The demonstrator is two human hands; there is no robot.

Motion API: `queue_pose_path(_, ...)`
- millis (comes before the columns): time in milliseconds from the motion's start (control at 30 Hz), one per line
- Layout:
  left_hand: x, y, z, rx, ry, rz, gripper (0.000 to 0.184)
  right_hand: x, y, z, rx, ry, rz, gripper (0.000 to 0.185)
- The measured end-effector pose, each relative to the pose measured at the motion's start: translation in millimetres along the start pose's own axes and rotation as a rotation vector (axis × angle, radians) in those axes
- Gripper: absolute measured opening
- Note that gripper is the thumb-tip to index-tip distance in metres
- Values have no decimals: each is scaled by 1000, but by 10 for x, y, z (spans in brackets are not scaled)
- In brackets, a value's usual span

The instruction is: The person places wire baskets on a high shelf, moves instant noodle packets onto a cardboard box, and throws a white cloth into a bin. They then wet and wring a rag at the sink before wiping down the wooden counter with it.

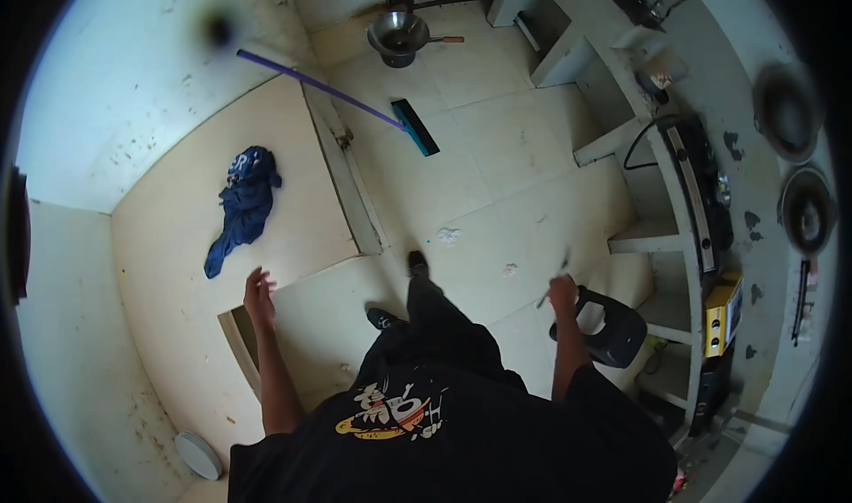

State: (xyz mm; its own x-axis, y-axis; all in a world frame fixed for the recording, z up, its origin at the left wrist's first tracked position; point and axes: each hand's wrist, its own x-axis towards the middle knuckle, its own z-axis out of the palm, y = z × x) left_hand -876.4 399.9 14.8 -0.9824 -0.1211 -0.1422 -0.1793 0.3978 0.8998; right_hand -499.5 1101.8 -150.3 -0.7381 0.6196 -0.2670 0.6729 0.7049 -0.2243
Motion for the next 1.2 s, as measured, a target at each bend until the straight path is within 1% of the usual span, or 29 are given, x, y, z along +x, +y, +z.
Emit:
queue_pose_path(33, 132, 185, 148, -88, 28, 31, 37, -134, 534, 191, 105, -75, 112, 11)
queue_pose_path(100, 317, 543, 452, -241, 38, 121, 40, -701, 988, 888, 461, -266, 465, 21)
queue_pose_path(133, 349, 783, 650, -254, 28, 135, 41, -972, 1188, 1203, 598, -324, 662, 26)
queue_pose_path(200, 520, 1078, 955, -224, -24, 173, 46, -1520, 384, 348, 449, -493, 566, 30)
queue_pose_path(267, 836, 1187, 1215, -292, 30, 165, 49, -1616, 925, 1604, -251, -656, 221, 28)
queue_pose_path(300, 973, 1221, 1352, -323, 53, 147, 51, -1687, 841, 1735, -192, -437, 403, 29)
queue_pose_path(333, 1116, 1370, 1452, -345, 70, 88, 58, -1495, 582, 1180, -183, -543, 313, 27)
queue_pose_path(367, 1296, 1496, 1565, -383, 112, 79, 59, -1236, 340, 701, -182, -583, 264, 26)
queue_pose_path(433, 1744, 1775, 1816, -461, 194, 66, 61, -732, -96, -51, -54, -581, 342, 25)
queue_pose_path(500, 2155, 2106, 2068, -454, 220, 84, 65, -130, -120, -406, 512, -493, 825, 18)
queue_pose_path(533, 2373, 2224, 2183, -465, 216, 82, 67, 212, -184, -686, 555, -424, 761, 20)
queue_pose_path(567, 2600, 2317, 2287, -479, 215, 81, 69, 591, -205, -860, 502, -389, 709, 21)
queue_pose_path(600, 2816, 2407, 2373, -460, 235, 44, 72, 1041, -61, -841, 377, -457, 591, 23)
queue_pose_path(633, 3026, 2483, 2444, -439, 253, 7, 75, 1500, -39, -942, 263, -448, 495, 24)
queue_pose_path(667, 3219, 2511, 2472, -414, 268, -33, 78, 1908, 80, -826, -114, -165, 74, 23)
queue_pose_path(700, 3442, 2465, 2449, -445, 277, -77, 76, 2336, -62, -1043, 19, -206, 156, 22)
queue_pose_path(733, 3704, 2410, 2415, -476, 281, -120, 75, 2765, -43, -1016, -70, -141, 120, 25)
queue_pose_path(767, 3961, 2390, 2413, -507, 278, -163, 74, 3121, -174, -1136, -32, -43, 109, 24)
queue_pose_path(800, 4148, 2389, 2441, -478, 343, -149, 75, 3448, -298, -1246, -18, 13, 53, 22)
queue_pose_path(833, 4304, 2369, 2462, -446, 403, -135, 76, 3631, -707, -1653, 95, 30, 115, 23)
queue_pose_path(900, 4582, 2361, 2542, -506, 516, -134, 77, 3949, -1062, -1954, 399, 103, 168, 21)
queue_pose_path(967, 4727, 2468, 2717, -589, 648, -180, 76, 4130, -1238, -2018, 438, 130, 216, 22)
queue_pose_path(1000, 5144, 1992, 2652, -459, 621, -136, 78, 4211, -1079, -1801, 315, 123, 55, 22)
queue_pose_path(1033, 5264, 1926, 2697, -216, 753, -128, 80, 4250, -900, -1547, -217, 126, -153, 24)
queue_pose_path(1067, 5312, 1933, 2710, -14, 970, -237, 78, 4160, -900, -1489, -261, 16, -104, 24)
queue_pose_path(1100, 5353, 2024, 2711, 199, 1181, -349, 77, 4080, -785, -1255, -163, -2, -11, 25)
queue_pose_path(1133, 5222, 2412, 2735, 100, 1187, -469, 73, 3887, -821, -1227, -27, -38, 22, 28)
queue_pose_path(1167, 5059, 2798, 2787, 5, 1187, -593, 68, 3681, -445, -768, 332, -109, 120, 30)
queue_pose_path(1200, 5173, 2591, 2679, 35, 1061, -539, 58, 3497, -156, -343, 239, -242, 265, 33)
